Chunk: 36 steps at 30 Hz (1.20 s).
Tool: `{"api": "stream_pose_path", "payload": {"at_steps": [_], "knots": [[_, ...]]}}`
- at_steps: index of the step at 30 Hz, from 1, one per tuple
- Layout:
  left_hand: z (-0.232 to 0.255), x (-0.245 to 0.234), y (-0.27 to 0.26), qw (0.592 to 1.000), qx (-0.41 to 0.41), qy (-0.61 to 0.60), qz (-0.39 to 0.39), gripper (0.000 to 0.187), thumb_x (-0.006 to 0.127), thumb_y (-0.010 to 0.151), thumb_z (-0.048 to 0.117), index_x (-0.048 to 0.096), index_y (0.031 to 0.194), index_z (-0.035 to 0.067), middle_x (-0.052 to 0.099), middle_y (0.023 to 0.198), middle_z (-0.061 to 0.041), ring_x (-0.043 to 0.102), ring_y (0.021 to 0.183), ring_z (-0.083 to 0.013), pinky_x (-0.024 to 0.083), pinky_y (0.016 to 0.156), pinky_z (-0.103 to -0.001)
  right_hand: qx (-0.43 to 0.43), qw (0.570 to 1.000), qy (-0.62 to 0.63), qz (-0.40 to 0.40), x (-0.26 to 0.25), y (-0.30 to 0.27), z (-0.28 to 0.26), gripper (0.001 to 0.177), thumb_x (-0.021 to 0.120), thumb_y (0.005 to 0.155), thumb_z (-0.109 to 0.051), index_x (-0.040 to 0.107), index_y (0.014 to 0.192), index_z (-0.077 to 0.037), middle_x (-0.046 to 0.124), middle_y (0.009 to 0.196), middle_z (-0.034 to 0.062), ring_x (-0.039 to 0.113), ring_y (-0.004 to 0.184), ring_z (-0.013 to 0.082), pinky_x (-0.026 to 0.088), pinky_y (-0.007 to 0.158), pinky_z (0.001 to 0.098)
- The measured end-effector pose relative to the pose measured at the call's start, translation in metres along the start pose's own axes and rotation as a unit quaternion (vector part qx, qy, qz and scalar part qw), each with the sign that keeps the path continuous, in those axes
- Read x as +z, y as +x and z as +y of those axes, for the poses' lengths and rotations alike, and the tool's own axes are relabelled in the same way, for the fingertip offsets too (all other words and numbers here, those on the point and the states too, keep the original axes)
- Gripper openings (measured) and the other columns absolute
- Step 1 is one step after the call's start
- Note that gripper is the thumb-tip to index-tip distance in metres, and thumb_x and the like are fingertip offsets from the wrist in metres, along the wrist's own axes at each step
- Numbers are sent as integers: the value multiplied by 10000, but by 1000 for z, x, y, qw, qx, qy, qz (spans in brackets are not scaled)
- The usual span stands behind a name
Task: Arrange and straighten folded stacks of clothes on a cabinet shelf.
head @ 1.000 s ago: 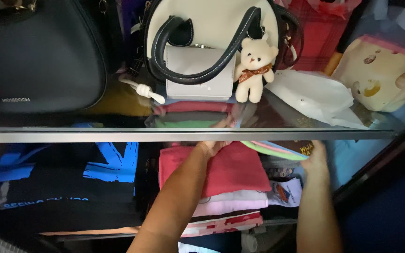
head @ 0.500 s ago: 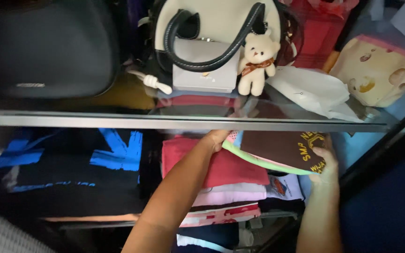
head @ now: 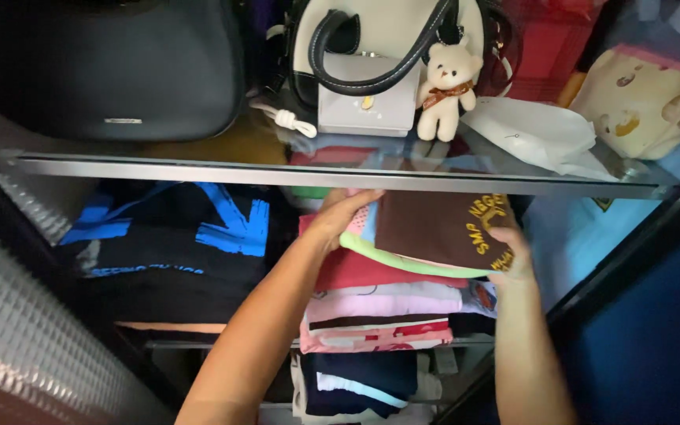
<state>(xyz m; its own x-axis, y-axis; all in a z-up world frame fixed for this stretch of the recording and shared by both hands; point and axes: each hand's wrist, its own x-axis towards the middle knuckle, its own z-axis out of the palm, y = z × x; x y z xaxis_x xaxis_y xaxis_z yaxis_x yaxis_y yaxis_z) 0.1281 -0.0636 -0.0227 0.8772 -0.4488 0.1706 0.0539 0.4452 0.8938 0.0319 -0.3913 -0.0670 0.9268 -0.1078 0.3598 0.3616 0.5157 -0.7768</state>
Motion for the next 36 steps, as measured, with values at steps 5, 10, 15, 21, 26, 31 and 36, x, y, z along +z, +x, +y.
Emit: {"api": "stream_pose_path", "payload": {"at_steps": [5,10,15,21,26,31,36], "knots": [[33,-3,-44,996,78,-11,53,663,811,799,190,508,1369,42,652,1263,-145,665,1104,-253,563,909,-380,34,998,35,-26,34,19,19,614,648,808,-182,595,1402,-38,696,1250,135,690,1110,280,549,988,441],[7,-41,-44,982,114,53,143,827,807,811,251,412,1502,28,606,1406,-144,627,1238,-243,501,1031,-361,80,994,47,-57,35,37,44,574,651,806,-162,608,1365,-41,708,1212,135,701,1065,281,565,962,443],[-3,-54,-53,977,35,77,196,791,743,835,226,378,1515,56,599,1390,-137,615,1237,-248,491,1032,-369,156,987,28,-10,43,39,53,553,673,783,-158,631,1319,-28,724,1157,152,710,1008,294,581,915,441],[-31,-76,-34,969,101,111,196,685,694,847,162,471,1484,48,642,1347,-140,641,1183,-238,500,1008,-354,155,988,6,-14,46,41,42,531,670,792,-141,617,1310,-37,717,1158,130,710,1015,291,583,918,448],[-35,-71,-51,968,95,101,209,648,707,827,142,493,1430,39,672,1252,-135,665,1099,-240,532,937,-350,170,985,-30,-20,42,36,52,558,679,794,-144,624,1344,-63,717,1186,113,703,1030,259,567,930,412],[-54,-88,-45,957,134,139,215,659,757,823,157,487,1407,17,678,1220,-120,660,1091,-233,527,931,-324,179,983,-32,-1,51,32,48,558,677,790,-158,625,1341,-86,714,1190,94,708,1036,250,578,926,406],[-57,-95,-46,902,172,305,254,676,753,877,304,474,1405,-10,667,1231,-188,653,1123,-286,514,961,-356,165,983,-76,18,50,34,42,497,697,821,-170,643,1307,-85,732,1147,57,705,1004,208,576,875,383]]}}
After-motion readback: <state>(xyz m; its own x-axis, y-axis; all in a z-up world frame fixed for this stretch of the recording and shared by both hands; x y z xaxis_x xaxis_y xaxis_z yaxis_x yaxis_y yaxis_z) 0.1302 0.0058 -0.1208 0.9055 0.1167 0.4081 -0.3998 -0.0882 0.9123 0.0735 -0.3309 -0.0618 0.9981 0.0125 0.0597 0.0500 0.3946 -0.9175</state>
